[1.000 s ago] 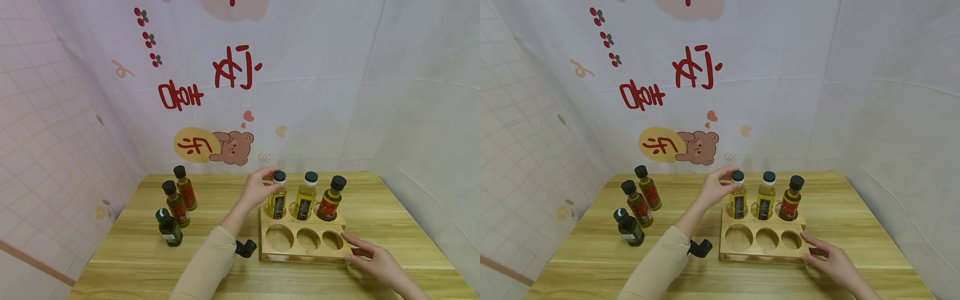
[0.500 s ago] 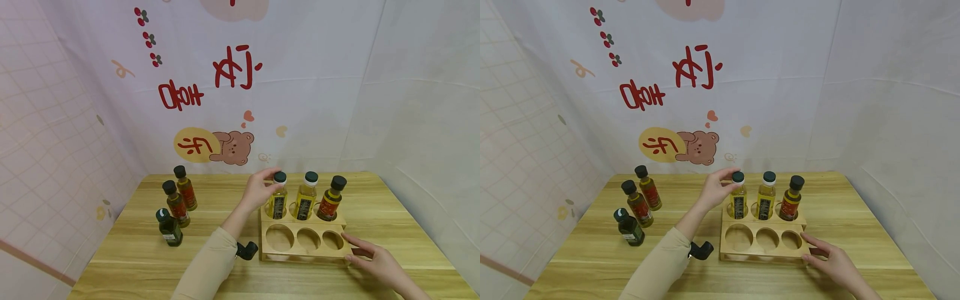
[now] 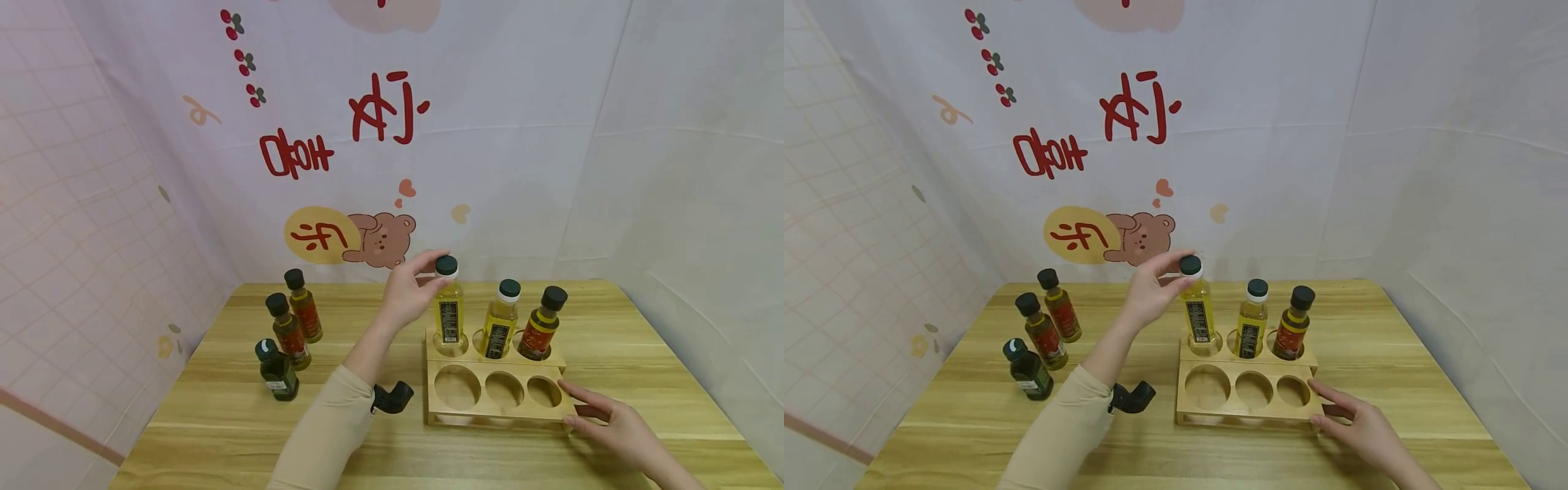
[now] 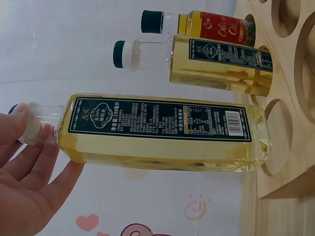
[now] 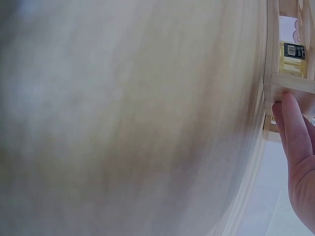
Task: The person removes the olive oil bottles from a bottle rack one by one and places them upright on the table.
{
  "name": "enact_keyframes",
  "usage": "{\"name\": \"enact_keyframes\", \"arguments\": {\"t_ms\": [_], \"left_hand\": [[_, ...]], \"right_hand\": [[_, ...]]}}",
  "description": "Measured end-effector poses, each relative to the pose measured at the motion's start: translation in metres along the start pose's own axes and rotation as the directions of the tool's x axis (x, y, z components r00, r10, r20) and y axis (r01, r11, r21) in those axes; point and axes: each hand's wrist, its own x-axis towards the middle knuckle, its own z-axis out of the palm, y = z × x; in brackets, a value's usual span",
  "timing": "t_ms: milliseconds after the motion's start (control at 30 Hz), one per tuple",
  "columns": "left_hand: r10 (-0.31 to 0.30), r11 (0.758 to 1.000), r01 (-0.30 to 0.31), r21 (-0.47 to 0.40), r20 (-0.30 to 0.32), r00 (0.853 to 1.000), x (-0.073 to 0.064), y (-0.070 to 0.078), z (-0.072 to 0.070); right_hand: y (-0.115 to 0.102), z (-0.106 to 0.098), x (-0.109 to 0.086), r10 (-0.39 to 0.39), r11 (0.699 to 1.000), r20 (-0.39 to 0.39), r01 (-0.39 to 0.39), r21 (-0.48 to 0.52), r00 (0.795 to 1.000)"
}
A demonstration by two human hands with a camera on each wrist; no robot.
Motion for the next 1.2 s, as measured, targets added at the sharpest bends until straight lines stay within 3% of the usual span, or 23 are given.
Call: {"name": "enact_keyframes", "arguments": {"t_ms": [267,633,867,1200], "left_hand": [[-0.011,0.999,0.012,0.045,-0.018,1.0,-0.005,-0.005,-0.021],[-0.102,0.993,0.106,0.047,-0.071,0.992,-0.021,-0.02,-0.057],[-0.137,0.984,0.145,0.1,-0.086,0.987,-0.03,-0.032,-0.082],[-0.238,0.949,0.262,0.176,-0.145,0.96,-0.041,-0.049,-0.11]], "right_hand": [[0.0,0.0,0.0,0.01,1.0,-0.002,-0.01,-0.019,1.0],[0.0,0.0,0.002,0.015,1.0,0.004,-0.015,-0.003,1.0],[-0.002,-0.001,0.002,0.033,0.999,0.009,-0.033,-0.002,0.999],[-0.001,0.001,0.0,0.016,1.0,-0.01,-0.016,-0.016,1.0]]}}
